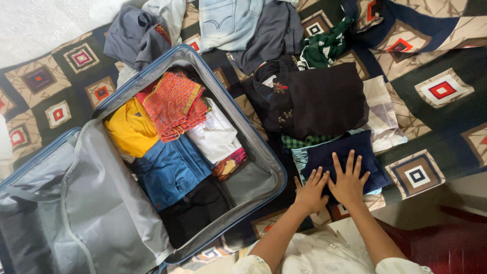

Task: The person packs clothing items into a suitcase by hand, removing various folded shirts, pants, and fabrics from a bed and placing them into the suitcase compartments before closing the lid.

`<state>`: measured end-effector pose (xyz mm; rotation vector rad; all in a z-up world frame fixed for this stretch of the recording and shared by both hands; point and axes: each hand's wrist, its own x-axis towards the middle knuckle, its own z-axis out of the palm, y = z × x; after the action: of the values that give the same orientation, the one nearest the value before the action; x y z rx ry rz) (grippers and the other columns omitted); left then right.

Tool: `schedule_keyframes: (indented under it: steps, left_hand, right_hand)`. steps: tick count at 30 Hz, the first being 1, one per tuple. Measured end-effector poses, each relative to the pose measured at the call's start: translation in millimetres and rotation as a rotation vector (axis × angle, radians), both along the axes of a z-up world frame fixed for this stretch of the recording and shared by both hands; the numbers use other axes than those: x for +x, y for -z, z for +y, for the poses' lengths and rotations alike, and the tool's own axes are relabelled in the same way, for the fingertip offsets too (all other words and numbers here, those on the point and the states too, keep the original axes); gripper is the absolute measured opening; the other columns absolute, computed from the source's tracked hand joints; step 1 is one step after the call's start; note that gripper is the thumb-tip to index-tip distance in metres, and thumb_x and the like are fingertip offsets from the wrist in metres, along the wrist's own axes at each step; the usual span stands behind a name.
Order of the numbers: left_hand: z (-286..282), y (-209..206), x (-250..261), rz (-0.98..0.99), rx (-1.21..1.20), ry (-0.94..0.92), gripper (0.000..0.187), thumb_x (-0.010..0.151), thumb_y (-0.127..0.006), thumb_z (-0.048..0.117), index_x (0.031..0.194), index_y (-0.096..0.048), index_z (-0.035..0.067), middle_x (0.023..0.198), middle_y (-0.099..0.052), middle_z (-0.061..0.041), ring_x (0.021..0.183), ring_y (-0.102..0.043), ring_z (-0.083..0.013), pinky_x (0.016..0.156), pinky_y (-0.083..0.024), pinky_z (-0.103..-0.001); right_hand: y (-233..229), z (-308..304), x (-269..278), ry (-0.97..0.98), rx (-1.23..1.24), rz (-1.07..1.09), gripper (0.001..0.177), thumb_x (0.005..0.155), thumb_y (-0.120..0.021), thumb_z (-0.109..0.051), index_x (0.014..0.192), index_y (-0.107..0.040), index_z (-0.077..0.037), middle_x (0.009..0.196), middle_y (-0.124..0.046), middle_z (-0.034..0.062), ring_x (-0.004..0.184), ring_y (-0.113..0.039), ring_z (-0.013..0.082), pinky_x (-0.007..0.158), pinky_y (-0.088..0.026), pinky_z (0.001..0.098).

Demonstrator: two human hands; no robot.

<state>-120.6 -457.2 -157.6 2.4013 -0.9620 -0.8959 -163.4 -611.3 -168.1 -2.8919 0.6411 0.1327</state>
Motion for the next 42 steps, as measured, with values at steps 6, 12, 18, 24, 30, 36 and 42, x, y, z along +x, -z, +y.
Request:
schedule_keyframes:
  steps: [6,12,18,24,30,36,42]
  left_hand:
    - [13.4,9.6,7.1,0.041,-0.134,0.008,0.093,0.085,-0.069,0.033,0.163,-0.02,0.017,0.173,-0.017,-0.009,0.16,-0.015,-0.0272,0.117,-0.015,-0.07]
    - [45.2,-45.7,7.8,0.255,-0.506,-0.229,0.089,0.093,-0.064,0.03,0.167,-0.019,0.011,0.169,-0.024,-0.027,0.155,-0.027,-0.0414,0.12,-0.033,-0.046]
    - [92.3,-116.3,22.8,0.328,-0.805,-0.486,0.085,0.093,-0.066,0.016,0.164,-0.022,0.002,0.168,-0.034,-0.021,0.154,-0.038,-0.0335,0.117,-0.038,-0.041]
    - [148.7,-126.9,63.0,0.226,-0.876,-0.69,0.08,0.094,-0.065,0.011,0.163,-0.025,0.004,0.169,-0.033,-0.018,0.155,-0.036,-0.0297,0.115,-0.04,-0.041]
    - [210.8,-126.3,96.9,0.083,-0.846,-0.845,0.077,0.094,-0.065,0.008,0.162,-0.029,0.007,0.163,-0.04,-0.018,0.149,-0.043,-0.0285,0.114,-0.04,-0.039]
    - [265.3,-107.1,132.6,0.279,-1.05,-1.062,0.075,0.094,-0.061,0.009,0.162,-0.031,0.011,0.15,-0.053,-0.019,0.133,-0.057,-0.031,0.111,-0.046,-0.038]
    - [316.0,-96.9,174.9,0.015,-0.801,-1.134,0.07,0.094,-0.065,0.008,0.158,-0.037,0.012,0.157,-0.046,-0.016,0.146,-0.045,-0.0288,0.11,-0.045,-0.044]
  right_hand:
    - [-1.0,-2.1,5.7,0.009,0.024,0.042,0.09,0.083,-0.063,-0.054,0.161,-0.02,-0.037,0.171,-0.008,0.0204,0.155,-0.01,0.0481,0.105,-0.026,0.0822]
    - [-23.8,5.4,9.5,0.107,0.185,0.02,0.095,0.078,-0.072,-0.048,0.159,-0.023,-0.039,0.17,-0.01,0.0203,0.154,-0.013,0.0469,0.108,-0.028,0.076]
    - [-73.2,50.2,30.1,0.047,0.29,-0.364,0.089,0.079,-0.075,-0.033,0.158,-0.036,-0.024,0.166,-0.027,0.0256,0.15,-0.027,0.0517,0.116,-0.032,0.0617]
    - [-130.8,114.9,79.9,-0.104,0.414,-0.487,0.083,0.083,-0.072,-0.025,0.158,-0.037,-0.014,0.166,-0.029,0.0255,0.15,-0.029,0.048,0.12,-0.027,0.0562]
    - [-157.2,173.1,127.5,-0.237,0.489,-0.5,0.081,0.085,-0.071,-0.023,0.158,-0.037,-0.013,0.166,-0.027,0.0243,0.152,-0.027,0.0456,0.121,-0.024,0.0562]
    - [-157.1,225.8,166.7,-0.305,0.543,-0.502,0.08,0.083,-0.072,-0.019,0.156,-0.039,-0.014,0.165,-0.029,0.0247,0.15,-0.03,0.045,0.12,-0.027,0.0536]
    - [-138.0,265.1,215.6,-0.401,0.542,-0.486,0.079,0.082,-0.074,-0.018,0.154,-0.042,-0.014,0.163,-0.033,0.0246,0.148,-0.035,0.0453,0.119,-0.031,0.0514]
